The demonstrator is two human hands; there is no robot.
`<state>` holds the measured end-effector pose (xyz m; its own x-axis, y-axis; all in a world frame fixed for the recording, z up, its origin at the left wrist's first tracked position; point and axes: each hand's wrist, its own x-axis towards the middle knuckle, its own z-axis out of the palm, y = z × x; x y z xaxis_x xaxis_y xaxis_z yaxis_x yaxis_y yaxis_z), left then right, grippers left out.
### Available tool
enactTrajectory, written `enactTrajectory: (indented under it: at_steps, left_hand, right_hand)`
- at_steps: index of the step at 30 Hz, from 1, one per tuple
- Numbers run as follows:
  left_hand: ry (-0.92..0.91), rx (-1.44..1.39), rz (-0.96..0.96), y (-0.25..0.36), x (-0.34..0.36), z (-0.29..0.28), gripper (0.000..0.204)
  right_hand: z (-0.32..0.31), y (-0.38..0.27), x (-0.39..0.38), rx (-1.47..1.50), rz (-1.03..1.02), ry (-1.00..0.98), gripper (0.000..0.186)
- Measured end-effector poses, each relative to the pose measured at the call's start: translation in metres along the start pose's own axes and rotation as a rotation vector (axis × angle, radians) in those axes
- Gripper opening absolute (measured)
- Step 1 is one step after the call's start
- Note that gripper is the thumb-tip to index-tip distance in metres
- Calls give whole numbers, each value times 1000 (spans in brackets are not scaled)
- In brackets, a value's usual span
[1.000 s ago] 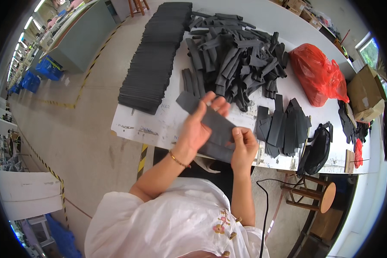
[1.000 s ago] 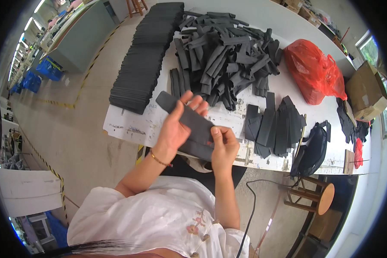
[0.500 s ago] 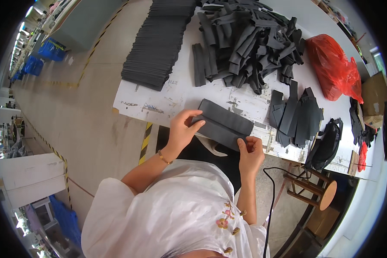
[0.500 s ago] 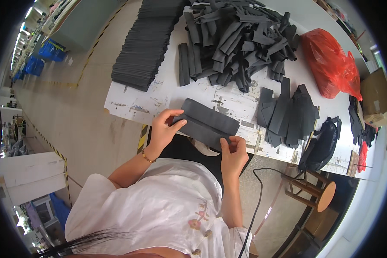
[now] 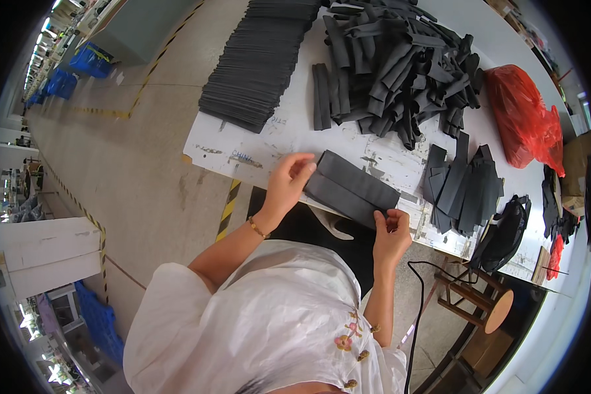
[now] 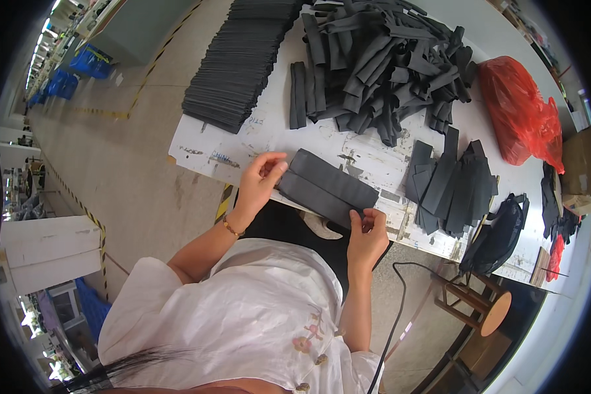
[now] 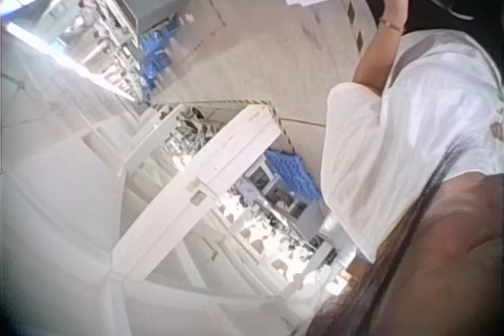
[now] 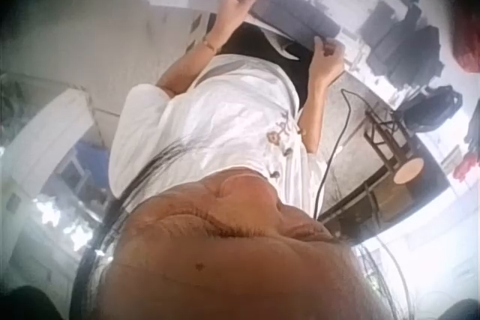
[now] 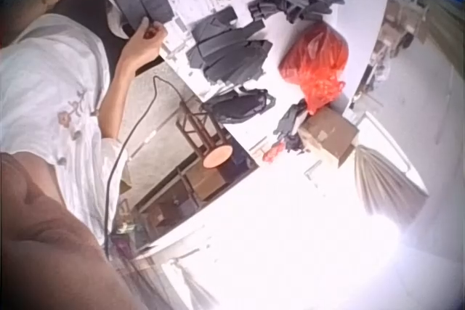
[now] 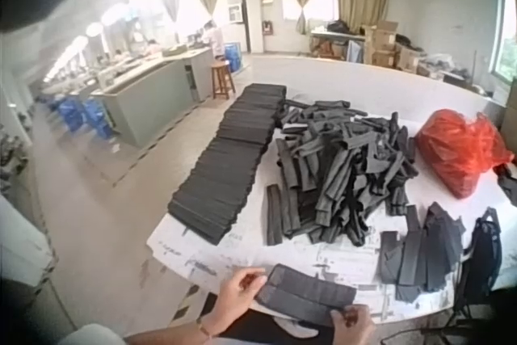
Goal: Sorting and inspecting various grey foam components on a workbench in a production area.
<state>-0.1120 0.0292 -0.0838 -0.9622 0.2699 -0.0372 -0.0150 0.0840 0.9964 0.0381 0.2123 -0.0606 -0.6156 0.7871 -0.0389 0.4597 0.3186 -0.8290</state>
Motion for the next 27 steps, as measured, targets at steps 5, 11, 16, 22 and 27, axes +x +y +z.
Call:
enactTrajectory:
  at_steps: [5,11,16,22,27]
  left_hand:
    - [16,137,74,10,16,1,20]
    - [-39,282,112,7,26,5,18]
    - [-51,391,167,7,28,10,18]
    - [-62,447,207,10,25,16,17]
    - [-60,440,250,1,26,15,18]
  right_hand:
    - [-7,-1,7,-114,-112,85,25]
    - [-7,-8,27,-243,-41,4,26]
    - [-5,-3,30,-233,-136,17,23]
    - [-2,7,32,-389,-371,71,19]
    - [-1,14,33,-456,-486,91,19]
